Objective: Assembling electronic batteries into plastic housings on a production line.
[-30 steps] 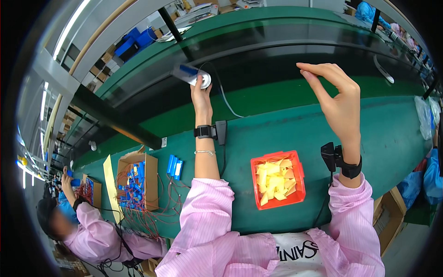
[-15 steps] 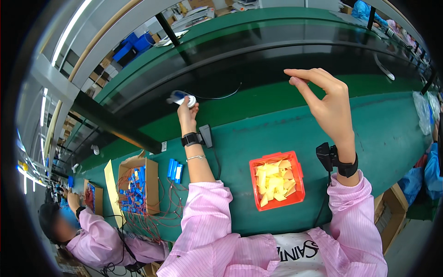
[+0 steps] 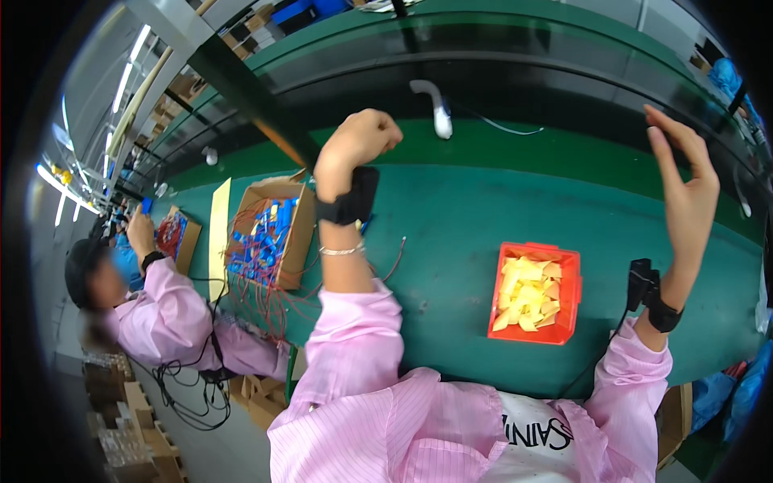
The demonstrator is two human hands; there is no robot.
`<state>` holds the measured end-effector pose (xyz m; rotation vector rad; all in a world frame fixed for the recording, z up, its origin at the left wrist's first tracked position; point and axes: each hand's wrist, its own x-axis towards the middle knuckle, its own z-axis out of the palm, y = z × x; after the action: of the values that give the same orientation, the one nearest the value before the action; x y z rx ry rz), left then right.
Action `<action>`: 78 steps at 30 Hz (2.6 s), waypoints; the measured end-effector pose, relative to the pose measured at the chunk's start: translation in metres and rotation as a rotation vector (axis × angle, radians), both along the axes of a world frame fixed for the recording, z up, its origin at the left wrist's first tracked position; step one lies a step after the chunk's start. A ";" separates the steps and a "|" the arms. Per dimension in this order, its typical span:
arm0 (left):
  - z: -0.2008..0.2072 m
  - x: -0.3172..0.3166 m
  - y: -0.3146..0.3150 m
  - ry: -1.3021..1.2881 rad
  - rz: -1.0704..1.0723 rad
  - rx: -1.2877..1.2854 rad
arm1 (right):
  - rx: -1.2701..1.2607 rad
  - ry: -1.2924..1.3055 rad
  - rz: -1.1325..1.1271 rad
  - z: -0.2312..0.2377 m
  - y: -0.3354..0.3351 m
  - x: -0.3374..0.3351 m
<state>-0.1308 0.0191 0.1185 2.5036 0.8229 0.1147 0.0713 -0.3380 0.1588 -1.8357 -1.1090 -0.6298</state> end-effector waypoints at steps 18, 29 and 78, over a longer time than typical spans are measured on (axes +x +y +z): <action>0.015 -0.040 -0.094 -1.030 0.010 -0.178 | -0.033 0.045 0.074 -0.003 -0.010 0.012; 0.056 0.074 -0.182 -1.102 -0.446 -0.575 | 0.200 0.518 0.493 -0.009 0.025 -0.027; -0.066 -0.149 -0.115 -0.706 0.259 -0.738 | -0.116 0.953 0.764 -0.030 0.051 -0.073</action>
<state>-0.2799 -0.0962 0.0522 1.4972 0.6979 0.6173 -0.0015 -0.2870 0.1290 -1.3422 -1.0338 0.7038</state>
